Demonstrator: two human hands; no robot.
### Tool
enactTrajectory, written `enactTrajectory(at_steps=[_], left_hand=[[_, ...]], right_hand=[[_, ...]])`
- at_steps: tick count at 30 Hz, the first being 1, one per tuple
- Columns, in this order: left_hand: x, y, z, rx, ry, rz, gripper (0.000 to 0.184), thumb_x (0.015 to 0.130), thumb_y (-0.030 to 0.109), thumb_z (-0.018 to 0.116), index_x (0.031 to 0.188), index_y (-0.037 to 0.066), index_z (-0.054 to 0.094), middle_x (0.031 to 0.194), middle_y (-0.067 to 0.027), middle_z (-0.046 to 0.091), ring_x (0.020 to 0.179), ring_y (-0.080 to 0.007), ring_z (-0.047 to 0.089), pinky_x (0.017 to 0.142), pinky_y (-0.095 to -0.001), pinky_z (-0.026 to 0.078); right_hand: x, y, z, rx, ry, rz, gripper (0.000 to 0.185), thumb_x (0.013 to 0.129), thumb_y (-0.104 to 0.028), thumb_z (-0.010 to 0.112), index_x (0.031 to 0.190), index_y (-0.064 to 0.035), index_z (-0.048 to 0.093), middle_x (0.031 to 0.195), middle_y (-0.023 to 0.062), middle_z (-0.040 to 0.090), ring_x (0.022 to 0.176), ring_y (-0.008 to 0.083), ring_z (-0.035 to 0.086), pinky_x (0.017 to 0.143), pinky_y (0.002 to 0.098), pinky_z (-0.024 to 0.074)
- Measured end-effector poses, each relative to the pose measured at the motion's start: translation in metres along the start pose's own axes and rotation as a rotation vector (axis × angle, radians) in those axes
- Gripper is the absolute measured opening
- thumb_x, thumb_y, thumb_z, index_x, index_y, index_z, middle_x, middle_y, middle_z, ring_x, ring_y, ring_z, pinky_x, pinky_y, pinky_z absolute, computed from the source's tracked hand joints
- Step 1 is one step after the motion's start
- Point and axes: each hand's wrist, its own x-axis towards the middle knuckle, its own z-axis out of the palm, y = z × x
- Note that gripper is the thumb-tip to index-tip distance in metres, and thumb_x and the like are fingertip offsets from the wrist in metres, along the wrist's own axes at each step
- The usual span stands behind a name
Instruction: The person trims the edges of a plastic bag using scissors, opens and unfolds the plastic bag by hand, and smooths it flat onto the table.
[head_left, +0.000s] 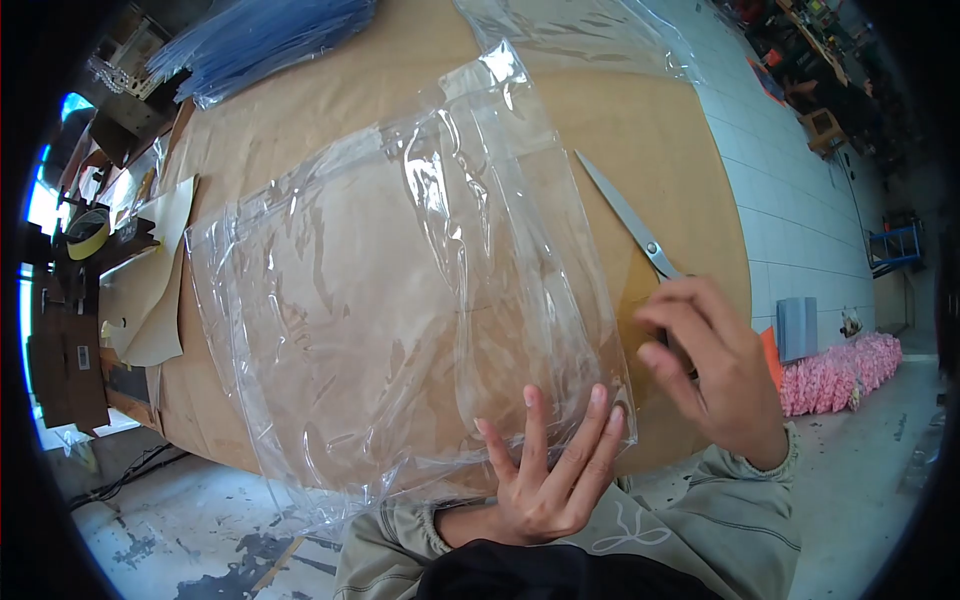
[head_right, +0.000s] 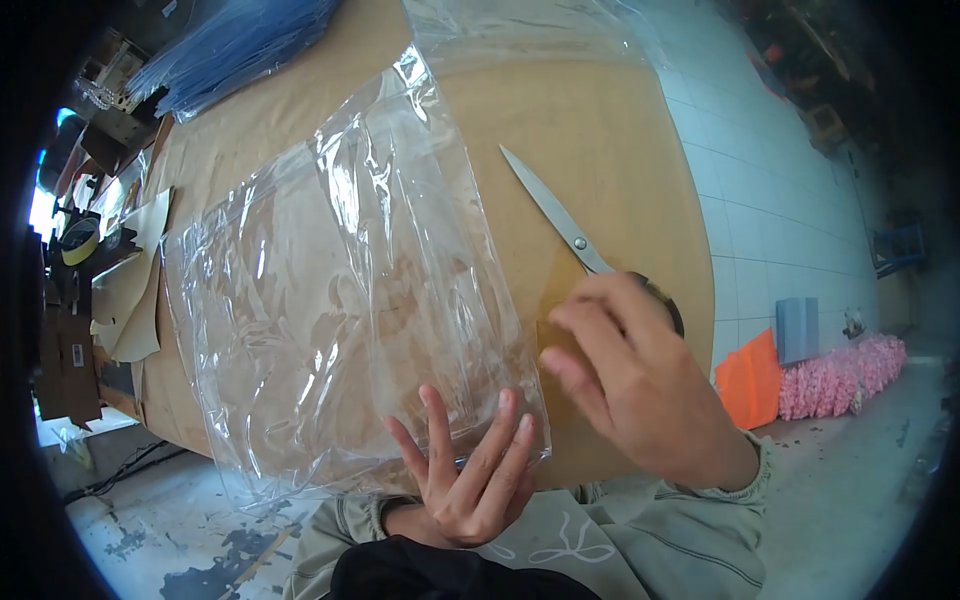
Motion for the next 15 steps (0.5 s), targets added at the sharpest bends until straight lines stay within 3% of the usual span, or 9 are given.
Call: enactTrajectory(at_steps=[2, 4, 5, 8, 15], left_hand=[[0.001, 0.001, 0.001, 0.013, 0.017, -0.006, 0.035, 0.074, 0.016, 0.063, 0.108, 0.009, 0.067, 0.118, -0.0048, 0.064, 0.120, -0.0574, 0.040, 0.104, -0.0699, 0.009], [0.001, 0.002, 0.003, 0.036, 0.036, -0.026, 0.030, 0.079, 0.019, 0.062, 0.108, 0.014, 0.068, 0.117, -0.0008, 0.064, 0.118, -0.0468, 0.048, 0.104, -0.0690, 0.012], [0.001, 0.002, 0.003, 0.045, 0.046, -0.033, 0.028, 0.081, 0.021, 0.062, 0.107, 0.016, 0.069, 0.117, 0.0011, 0.065, 0.116, -0.0415, 0.052, 0.104, -0.0685, 0.013], [0.002, 0.000, 0.006, 0.040, 0.074, 0.006, 0.026, 0.075, 0.016, 0.063, 0.100, 0.014, 0.071, 0.113, -0.0023, 0.066, 0.115, -0.0474, 0.051, 0.104, -0.0689, 0.015], [0.007, -0.002, 0.002, -0.004, 0.069, 0.008, 0.020, 0.077, 0.015, 0.065, 0.096, 0.014, 0.071, 0.102, 0.0003, 0.069, 0.103, -0.0238, 0.064, 0.105, -0.0678, 0.017]], right_hand=[[0.001, 0.000, 0.001, 0.291, -0.082, 0.050, 0.022, 0.077, -0.004, 0.068, 0.096, 0.0011, 0.058, 0.096, 0.0135, 0.055, 0.082, 0.0272, 0.059, 0.074, 0.0355, 0.0484], [-0.001, -0.001, 0.005, 0.447, -0.120, 0.103, 0.018, 0.078, -0.004, 0.067, 0.092, 0.0010, 0.057, 0.091, 0.0122, 0.055, 0.079, 0.0275, 0.059, 0.073, 0.0360, 0.0473], [-0.001, 0.001, 0.007, 0.396, -0.094, 0.060, 0.017, 0.078, -0.004, 0.067, 0.091, 0.0007, 0.057, 0.089, 0.0113, 0.055, 0.077, 0.0266, 0.058, 0.071, 0.0351, 0.0465], [0.000, 0.007, 0.012, 0.231, -0.003, -0.081, 0.016, 0.075, -0.003, 0.068, 0.088, -0.0009, 0.058, 0.083, 0.0088, 0.056, 0.073, 0.0239, 0.057, 0.067, 0.0328, 0.0443], [0.013, 0.016, 0.022, -0.033, 0.192, -0.379, 0.022, 0.059, -0.005, 0.069, 0.079, -0.0052, 0.060, 0.080, 0.0066, 0.056, 0.071, 0.0226, 0.056, 0.067, 0.0346, 0.0426]])
